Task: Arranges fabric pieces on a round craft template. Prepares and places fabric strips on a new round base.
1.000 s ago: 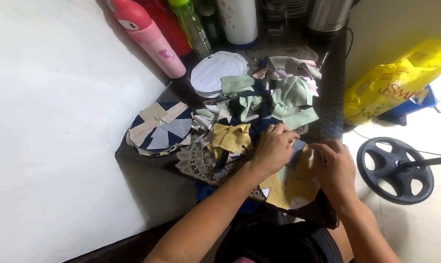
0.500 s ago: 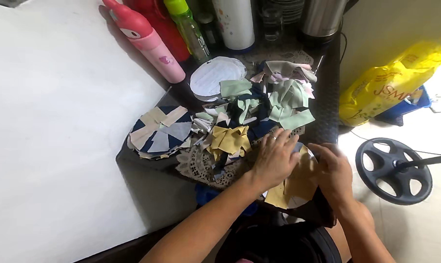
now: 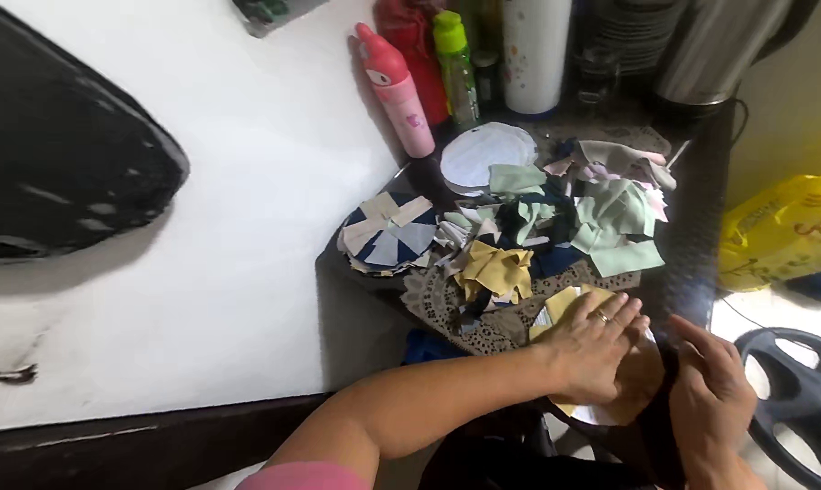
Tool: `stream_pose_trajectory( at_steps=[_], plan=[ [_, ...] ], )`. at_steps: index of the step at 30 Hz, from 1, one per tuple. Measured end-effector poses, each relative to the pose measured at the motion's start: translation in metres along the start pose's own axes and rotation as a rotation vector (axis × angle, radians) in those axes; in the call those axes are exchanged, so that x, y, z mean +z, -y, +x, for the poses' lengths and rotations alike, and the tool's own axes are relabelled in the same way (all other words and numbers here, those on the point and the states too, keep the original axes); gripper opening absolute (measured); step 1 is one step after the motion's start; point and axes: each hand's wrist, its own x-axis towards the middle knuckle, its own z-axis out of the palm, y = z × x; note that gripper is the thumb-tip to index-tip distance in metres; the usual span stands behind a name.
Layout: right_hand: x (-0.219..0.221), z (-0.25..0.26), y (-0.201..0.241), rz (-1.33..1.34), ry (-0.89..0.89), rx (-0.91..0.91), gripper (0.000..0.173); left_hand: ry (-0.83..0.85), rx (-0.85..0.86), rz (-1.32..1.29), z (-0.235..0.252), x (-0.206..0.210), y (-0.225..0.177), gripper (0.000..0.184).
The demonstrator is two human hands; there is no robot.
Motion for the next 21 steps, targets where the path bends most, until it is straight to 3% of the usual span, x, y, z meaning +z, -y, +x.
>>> stream_pose_trajectory(
  at_steps=[12,15,18,21],
  plan=[
    [0.001,-0.005,-0.007,0.062,-0.083,-0.006,0.032,-0.129,0.02,-0.058,-0.003,0.005,-0.001,0.082],
    [-0.001,-0.005,-0.009,0.043,-0.076,0.004,0.034,-0.421,0.059,-0.172,-0.02,0.016,-0.011,0.066],
    [-0.002,-0.006,-0.011,0.035,-0.073,0.027,0.034,-0.719,0.045,-0.147,-0.054,0.025,-0.012,0.036],
    [-0.002,-0.007,-0.009,0.033,-0.078,0.042,0.033,-0.864,-0.288,-0.127,-0.099,-0.001,0.019,0.022]
  ],
)
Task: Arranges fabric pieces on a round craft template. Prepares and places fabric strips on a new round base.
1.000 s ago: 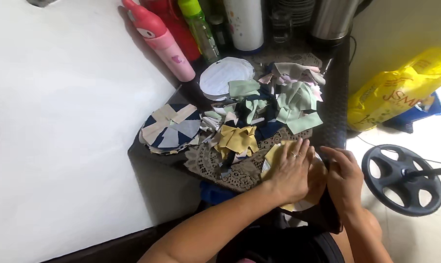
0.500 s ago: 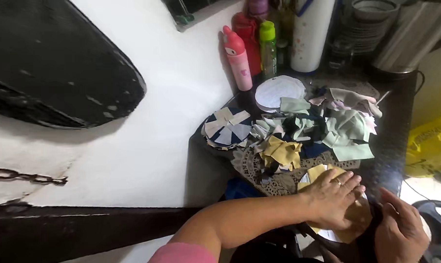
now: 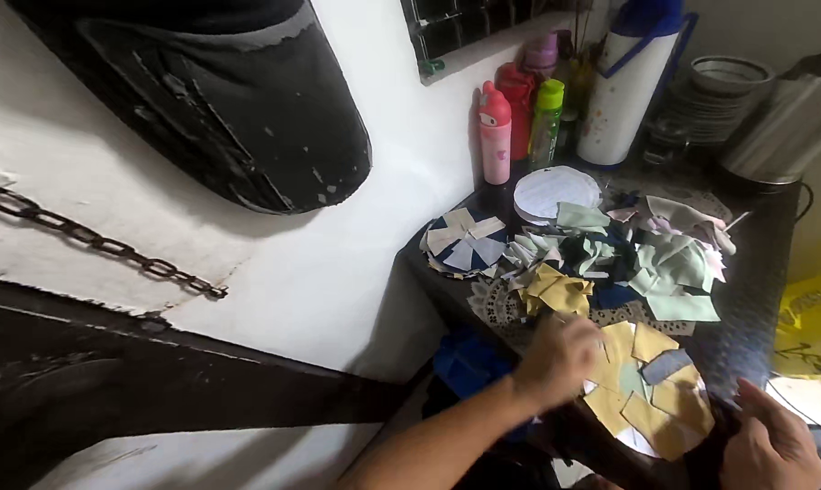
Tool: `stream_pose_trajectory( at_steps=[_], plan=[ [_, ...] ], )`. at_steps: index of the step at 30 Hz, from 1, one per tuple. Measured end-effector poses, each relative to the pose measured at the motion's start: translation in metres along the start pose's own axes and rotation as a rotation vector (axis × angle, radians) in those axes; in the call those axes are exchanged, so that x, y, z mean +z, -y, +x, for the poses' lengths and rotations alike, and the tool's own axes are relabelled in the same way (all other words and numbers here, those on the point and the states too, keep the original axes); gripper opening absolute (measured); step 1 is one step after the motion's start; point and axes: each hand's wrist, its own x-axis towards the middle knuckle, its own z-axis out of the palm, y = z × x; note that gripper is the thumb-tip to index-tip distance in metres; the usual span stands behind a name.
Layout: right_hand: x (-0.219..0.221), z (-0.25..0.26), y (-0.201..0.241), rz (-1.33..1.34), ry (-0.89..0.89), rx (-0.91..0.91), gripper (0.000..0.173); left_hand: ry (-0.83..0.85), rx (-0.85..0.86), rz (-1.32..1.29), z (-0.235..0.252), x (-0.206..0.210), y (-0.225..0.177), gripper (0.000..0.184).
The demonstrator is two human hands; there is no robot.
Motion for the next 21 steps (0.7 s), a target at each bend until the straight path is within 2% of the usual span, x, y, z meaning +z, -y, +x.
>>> stream_pose_trajectory(
  at_steps=[3,5,8,11,14,17,21],
  plan=[
    [0.001,0.0,0.0,0.007,0.002,0.001,0.033,0.022,-0.367,0.156,0.028,-0.055,0.051,0.03],
    [0.002,0.0,0.0,0.005,-0.006,0.004,0.032,0.122,-0.499,0.234,0.041,-0.073,0.077,0.033],
    [0.002,-0.001,-0.001,0.0,-0.025,0.004,0.032,0.266,-0.56,0.296,0.049,-0.075,0.094,0.031],
    [0.002,-0.001,0.001,-0.011,-0.031,0.012,0.032,0.251,-0.577,0.264,0.051,-0.072,0.1,0.027],
    [0.001,-0.001,0.0,-0.007,-0.016,-0.005,0.032,0.161,-0.642,0.07,0.054,-0.084,0.105,0.027],
    [0.002,-0.001,0.001,-0.004,-0.024,-0.007,0.031,0.045,-0.709,-0.273,0.055,-0.096,0.106,0.018],
    [0.001,-0.003,0.018,-0.128,-0.003,-0.055,0.03,0.062,-0.773,-0.688,0.054,-0.113,0.081,0.01]
  ],
)
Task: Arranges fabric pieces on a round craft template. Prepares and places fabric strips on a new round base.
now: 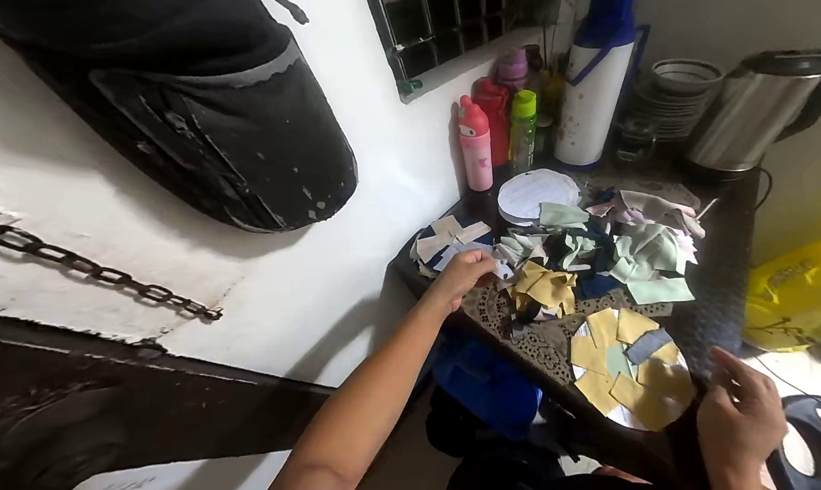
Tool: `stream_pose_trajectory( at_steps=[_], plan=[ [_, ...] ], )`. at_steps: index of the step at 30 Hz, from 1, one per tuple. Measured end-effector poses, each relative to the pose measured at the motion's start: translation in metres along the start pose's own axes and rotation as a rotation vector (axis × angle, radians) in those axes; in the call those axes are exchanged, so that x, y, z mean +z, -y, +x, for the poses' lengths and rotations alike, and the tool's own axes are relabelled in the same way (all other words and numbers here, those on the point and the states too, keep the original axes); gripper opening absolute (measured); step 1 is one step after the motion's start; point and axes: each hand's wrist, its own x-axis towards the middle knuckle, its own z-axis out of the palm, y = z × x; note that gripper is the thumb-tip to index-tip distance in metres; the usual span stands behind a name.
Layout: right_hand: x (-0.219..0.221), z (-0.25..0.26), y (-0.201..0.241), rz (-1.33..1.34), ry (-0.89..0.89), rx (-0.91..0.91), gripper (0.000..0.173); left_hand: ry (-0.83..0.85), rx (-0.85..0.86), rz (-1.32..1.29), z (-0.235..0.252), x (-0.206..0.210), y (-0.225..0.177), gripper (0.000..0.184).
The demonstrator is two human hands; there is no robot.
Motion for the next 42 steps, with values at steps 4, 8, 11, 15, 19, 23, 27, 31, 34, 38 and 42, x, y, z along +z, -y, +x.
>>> stream_pose_trajectory(
  at_steps=[4,8,11,15,19,23,27,31,34,38,42],
  plan=[
    [0.0,-0.016,0.035,-0.027,0.105,-0.279,0.027,0.147,-0.018,-0.07,-0.024,0.01,-0.013,0.014],
    [0.007,-0.036,0.096,0.078,0.212,-0.453,0.024,0.42,0.004,-0.019,-0.058,0.04,-0.01,0.014],
    [0.007,-0.053,0.115,0.067,0.246,-0.536,0.022,0.595,-0.052,-0.06,-0.087,0.068,0.0,0.018],
    [-0.011,-0.082,0.1,0.131,0.201,-0.492,0.011,0.67,-0.223,-0.195,-0.119,0.095,0.028,0.02],
    [-0.046,-0.107,0.091,0.598,0.358,0.091,0.005,0.782,-0.282,-0.378,-0.141,0.116,0.06,0.022],
    [-0.072,-0.115,0.085,0.893,0.339,0.541,0.014,0.962,-0.348,-0.441,-0.158,0.134,0.073,0.025],
    [-0.082,-0.126,0.078,0.931,0.256,0.596,0.012,0.872,-0.308,-0.34,-0.169,0.151,0.073,0.016],
    [-0.089,-0.134,0.073,0.929,0.198,0.697,0.012,0.845,-0.277,-0.346,-0.169,0.158,0.07,0.016],
    [-0.091,-0.14,0.069,0.93,0.179,0.73,0.008,0.85,-0.364,-0.416,-0.167,0.163,0.063,0.019],
    [-0.093,-0.139,0.065,0.932,0.181,0.72,0.006,0.94,-0.475,-0.371,-0.162,0.167,0.058,0.011],
    [-0.103,-0.131,0.063,0.919,0.266,0.702,0.015,0.883,-0.305,-0.265,-0.159,0.173,0.059,0.011]
  ],
)
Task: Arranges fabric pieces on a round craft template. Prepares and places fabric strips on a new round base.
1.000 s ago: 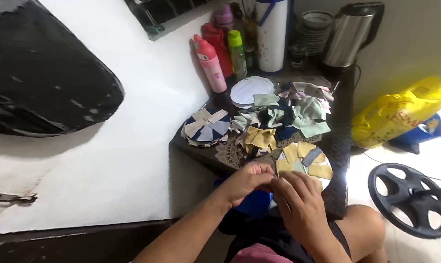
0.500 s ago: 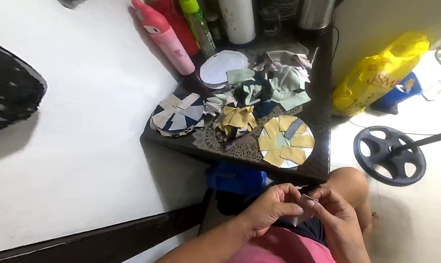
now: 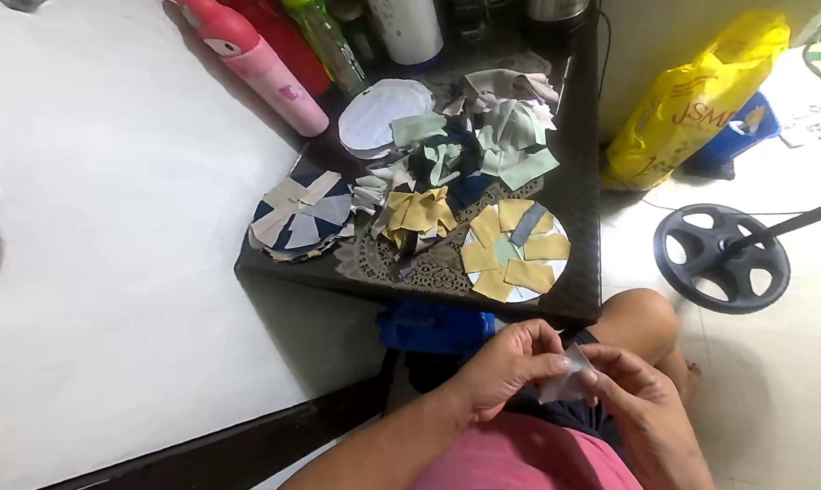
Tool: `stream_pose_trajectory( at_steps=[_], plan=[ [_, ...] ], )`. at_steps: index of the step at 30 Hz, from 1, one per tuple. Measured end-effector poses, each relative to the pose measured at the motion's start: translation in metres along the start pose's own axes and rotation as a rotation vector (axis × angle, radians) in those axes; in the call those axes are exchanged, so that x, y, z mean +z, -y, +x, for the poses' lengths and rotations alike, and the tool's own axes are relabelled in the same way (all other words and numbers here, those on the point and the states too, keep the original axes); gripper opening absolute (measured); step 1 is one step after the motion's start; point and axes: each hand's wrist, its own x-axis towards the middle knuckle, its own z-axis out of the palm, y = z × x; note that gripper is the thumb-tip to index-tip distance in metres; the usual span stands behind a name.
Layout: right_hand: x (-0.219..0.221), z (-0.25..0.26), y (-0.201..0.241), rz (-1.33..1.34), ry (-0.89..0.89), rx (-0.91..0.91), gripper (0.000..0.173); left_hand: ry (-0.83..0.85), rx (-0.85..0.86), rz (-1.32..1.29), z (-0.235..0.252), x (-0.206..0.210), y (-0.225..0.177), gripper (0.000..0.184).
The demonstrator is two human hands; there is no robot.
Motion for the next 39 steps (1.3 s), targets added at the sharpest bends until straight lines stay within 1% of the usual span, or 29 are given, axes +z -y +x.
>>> stream_pose_trajectory(
  at_steps=[2,4,6,9,12,14,18,21,23,28,33,39],
  plan=[
    [-0.003,0.005,0.002,-0.004,0.021,0.016,0.019,-0.056,0.143,0.045,0.003,0.0,0.001,0.016],
    [-0.004,0.011,0.002,-0.02,0.01,0.013,0.017,-0.077,0.248,0.1,0.005,-0.004,0.002,0.016],
    [-0.002,0.017,0.001,-0.072,-0.012,-0.026,0.015,-0.082,0.298,0.212,0.007,-0.009,0.003,0.014],
    [0.001,0.028,0.002,-0.202,-0.04,-0.08,0.013,-0.103,0.352,0.439,0.011,-0.014,-0.002,0.018],
    [0.001,0.045,0.007,-0.29,-0.027,-0.118,0.012,-0.176,0.456,0.637,0.023,-0.019,-0.009,0.02],
    [0.003,0.062,0.011,-0.38,-0.026,-0.174,0.011,-0.231,0.497,0.733,0.034,-0.025,-0.02,0.021],
    [0.012,0.101,0.015,-0.651,-0.076,-0.294,0.009,-0.31,0.489,0.899,0.065,-0.038,-0.047,0.021],
    [0.015,0.129,0.01,-0.803,-0.103,-0.42,0.008,-0.351,0.416,1.016,0.089,-0.044,-0.066,0.02],
    [0.016,0.142,0.007,-0.91,-0.138,-0.468,0.01,-0.361,0.397,1.087,0.103,-0.045,-0.073,0.018],
    [0.016,0.154,0.003,-1.056,-0.181,-0.494,0.012,-0.339,0.439,1.2,0.12,-0.046,-0.077,0.017],
    [0.015,0.155,0.002,-1.129,-0.196,-0.521,0.012,-0.341,0.484,1.279,0.126,-0.047,-0.074,0.016],
    [0.017,0.159,0.003,-1.193,-0.189,-0.506,0.014,-0.356,0.482,1.335,0.128,-0.047,-0.07,0.016]
  ],
)
